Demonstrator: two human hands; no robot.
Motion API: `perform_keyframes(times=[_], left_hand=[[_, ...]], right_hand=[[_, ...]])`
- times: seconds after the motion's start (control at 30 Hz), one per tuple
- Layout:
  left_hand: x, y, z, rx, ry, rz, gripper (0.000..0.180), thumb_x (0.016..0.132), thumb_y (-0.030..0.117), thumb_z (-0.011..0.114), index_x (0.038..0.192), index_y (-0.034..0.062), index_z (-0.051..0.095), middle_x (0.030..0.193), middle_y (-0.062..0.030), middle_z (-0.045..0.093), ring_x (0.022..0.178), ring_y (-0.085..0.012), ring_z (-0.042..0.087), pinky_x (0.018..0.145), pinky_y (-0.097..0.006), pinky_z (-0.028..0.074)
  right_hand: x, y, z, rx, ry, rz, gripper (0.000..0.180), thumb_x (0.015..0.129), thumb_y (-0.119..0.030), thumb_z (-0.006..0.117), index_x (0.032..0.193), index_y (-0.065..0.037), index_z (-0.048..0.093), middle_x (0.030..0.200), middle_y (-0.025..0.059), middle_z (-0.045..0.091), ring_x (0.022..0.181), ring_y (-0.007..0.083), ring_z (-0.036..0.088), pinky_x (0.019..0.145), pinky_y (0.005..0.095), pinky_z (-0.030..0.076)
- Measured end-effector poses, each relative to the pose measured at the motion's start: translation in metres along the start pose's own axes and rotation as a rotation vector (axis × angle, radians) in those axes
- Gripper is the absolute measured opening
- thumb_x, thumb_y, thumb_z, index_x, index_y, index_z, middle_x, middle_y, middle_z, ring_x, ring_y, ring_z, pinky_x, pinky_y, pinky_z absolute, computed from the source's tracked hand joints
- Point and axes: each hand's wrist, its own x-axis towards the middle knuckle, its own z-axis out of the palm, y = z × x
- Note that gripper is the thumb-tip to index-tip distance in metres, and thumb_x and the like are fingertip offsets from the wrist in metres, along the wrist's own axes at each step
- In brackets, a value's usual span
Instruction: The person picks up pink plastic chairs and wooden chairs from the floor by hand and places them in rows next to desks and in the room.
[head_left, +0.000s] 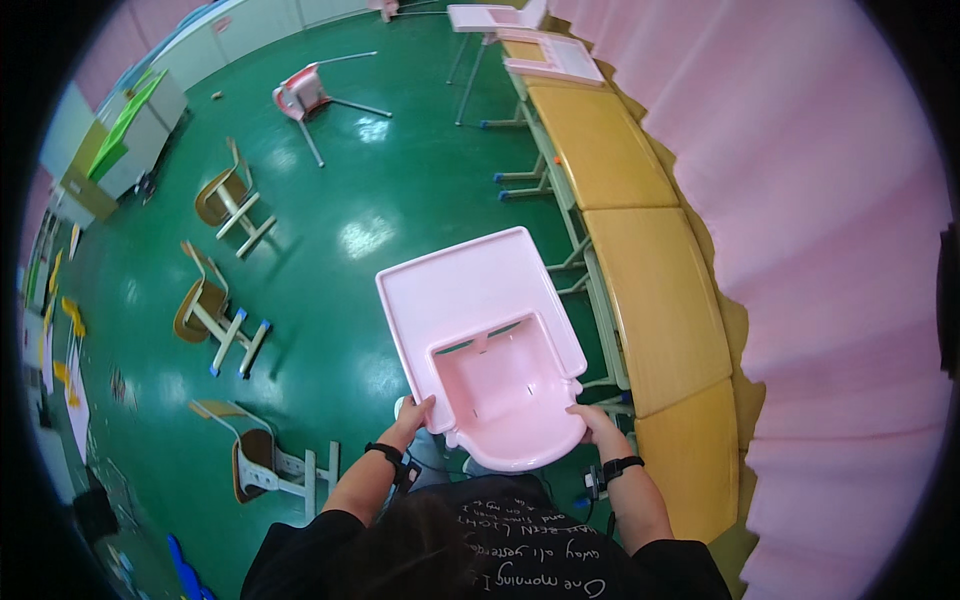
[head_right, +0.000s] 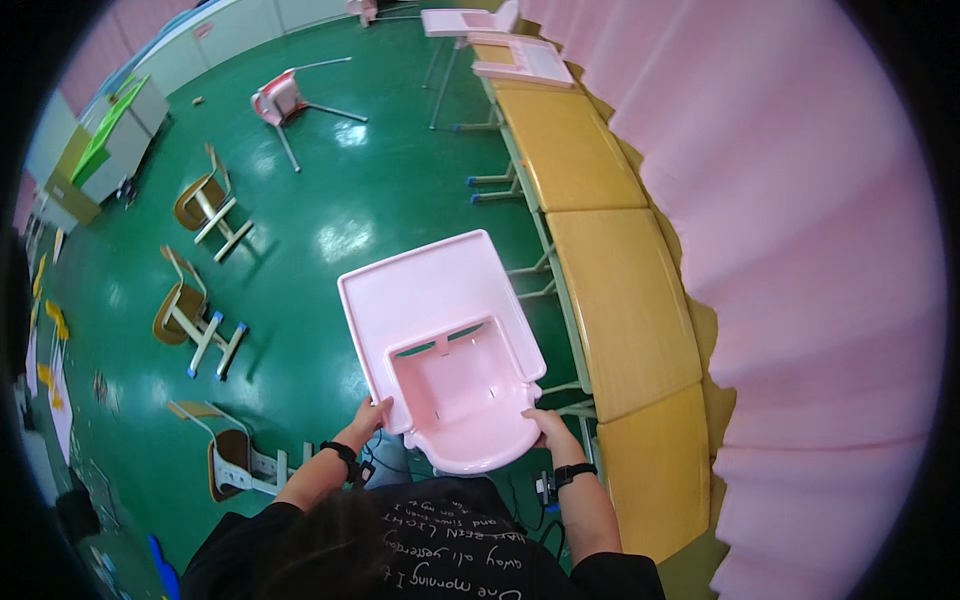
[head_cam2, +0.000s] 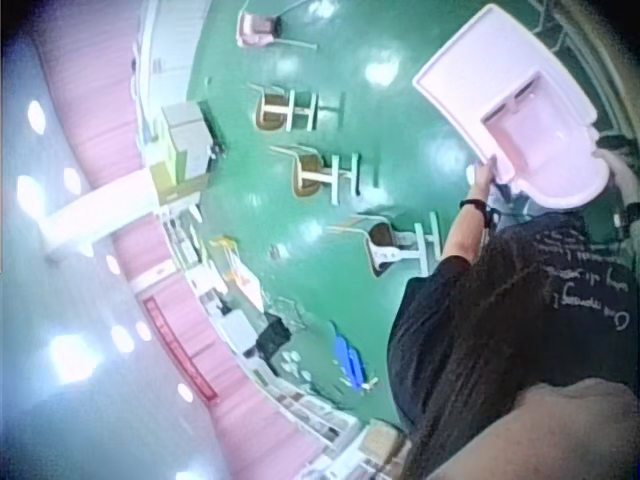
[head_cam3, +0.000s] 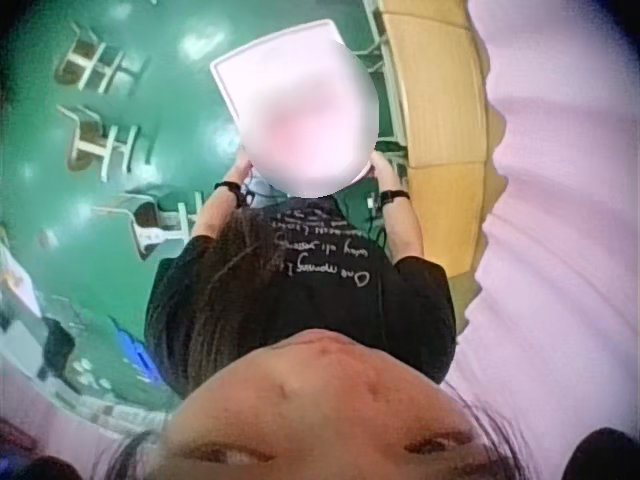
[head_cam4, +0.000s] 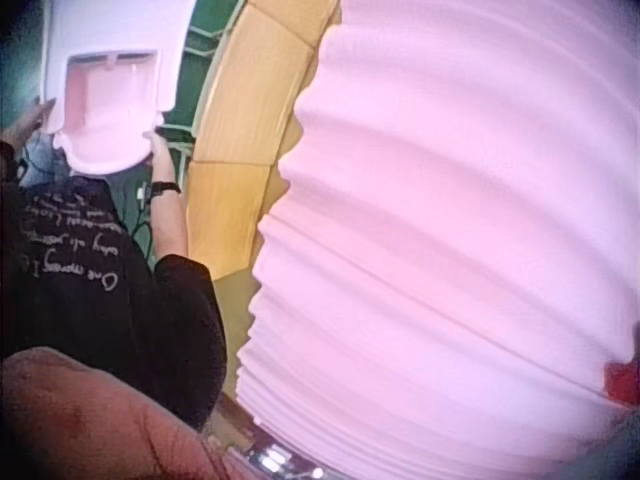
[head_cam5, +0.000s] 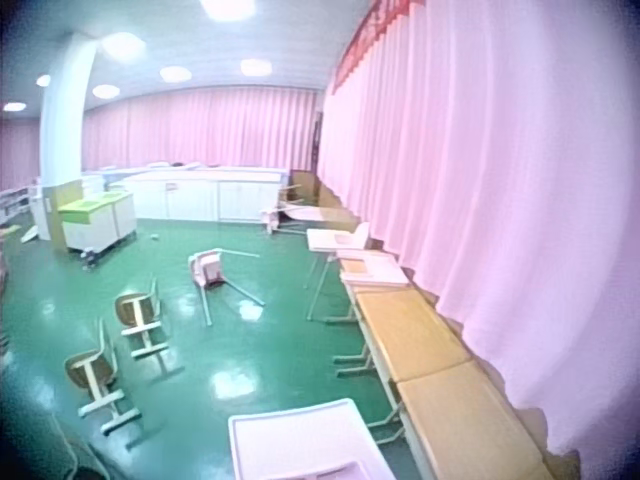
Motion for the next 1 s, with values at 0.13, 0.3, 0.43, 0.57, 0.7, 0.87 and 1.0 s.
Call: perform_keyframes(times=[0.13, 0.3, 0.43, 0.57, 0.7, 0.87, 1.0], left_hand=[[0.016, -0.016, -0.005, -0.075, -0.079, 0.047, 0.039, 0.081, 0.016, 0.061, 0.111, -0.0047, 0.048, 0.098, -0.0143, 0.06, 0.084, -0.0206, 0.06, 0.069, -0.033, 0.05], [0.016, -0.012, -0.012, -0.011, 0.014, 0.049, 0.041, 0.078, 0.018, 0.065, 0.107, -0.0058, 0.048, 0.092, -0.0128, 0.06, 0.075, -0.0191, 0.06, 0.062, -0.031, 0.049], [0.017, -0.004, -0.015, -0.001, 0.026, 0.123, 0.041, 0.076, 0.017, 0.067, 0.103, -0.0059, 0.047, 0.09, -0.0131, 0.059, 0.074, -0.0183, 0.058, 0.062, -0.03, 0.049], [0.019, 0.007, -0.057, 0.052, 0.009, 0.132, 0.041, 0.076, 0.017, 0.066, 0.104, -0.0065, 0.046, 0.091, -0.0131, 0.058, 0.078, -0.018, 0.058, 0.068, -0.029, 0.048], [0.021, 0.038, -0.091, -0.006, -0.037, 0.152, 0.041, 0.077, 0.015, 0.064, 0.106, -0.0062, 0.045, 0.094, -0.0127, 0.057, 0.08, -0.0184, 0.058, 0.068, -0.03, 0.048], [0.027, 0.076, -0.134, -0.073, -0.118, 0.111, 0.042, 0.076, 0.013, 0.064, 0.108, -0.0046, 0.043, 0.096, -0.0122, 0.056, 0.08, -0.0189, 0.057, 0.066, -0.03, 0.048], [0.06, 0.084, -0.156, -0.179, -0.218, 0.183, 0.041, 0.074, 0.012, 0.066, 0.106, -0.0028, 0.044, 0.09, -0.0094, 0.055, 0.074, -0.0161, 0.056, 0.06, -0.028, 0.047]], right_hand=[[0.011, -0.005, -0.003, 0.105, -0.117, 0.167, 0.049, 0.07, -0.016, 0.062, 0.114, -0.001, 0.048, 0.105, 0.0147, 0.058, 0.093, 0.0271, 0.059, 0.08, 0.0409, 0.049], [0.031, -0.005, 0.003, 0.259, -0.199, 0.144, 0.054, 0.065, -0.003, 0.057, 0.115, 0.008, 0.043, 0.107, 0.0229, 0.054, 0.099, 0.0364, 0.053, 0.092, 0.0432, 0.042], [0.029, 0.001, 0.011, 0.317, -0.161, 0.062, 0.051, 0.062, -0.002, 0.056, 0.111, 0.008, 0.046, 0.104, 0.0223, 0.055, 0.097, 0.0369, 0.054, 0.09, 0.0432, 0.042], [0.006, -0.007, 0.057, 0.324, -0.152, 0.006, 0.051, 0.062, -0.003, 0.057, 0.11, 0.01, 0.046, 0.103, 0.0232, 0.055, 0.095, 0.0368, 0.054, 0.089, 0.0432, 0.043], [-0.008, -0.027, 0.096, 0.3, -0.147, 0.026, 0.053, 0.062, -0.003, 0.056, 0.112, 0.01, 0.044, 0.105, 0.0246, 0.054, 0.098, 0.0376, 0.053, 0.09, 0.0454, 0.041], [-0.019, -0.067, 0.142, 0.309, -0.173, 0.047, 0.054, 0.063, -0.002, 0.053, 0.115, 0.01, 0.041, 0.109, 0.0259, 0.052, 0.103, 0.0389, 0.051, 0.093, 0.0476, 0.039], [-0.025, -0.103, 0.169, 0.301, -0.22, 0.02, 0.055, 0.064, -0.002, 0.052, 0.116, 0.009, 0.04, 0.111, 0.0263, 0.05, 0.104, 0.0395, 0.05, 0.094, 0.0473, 0.038]])
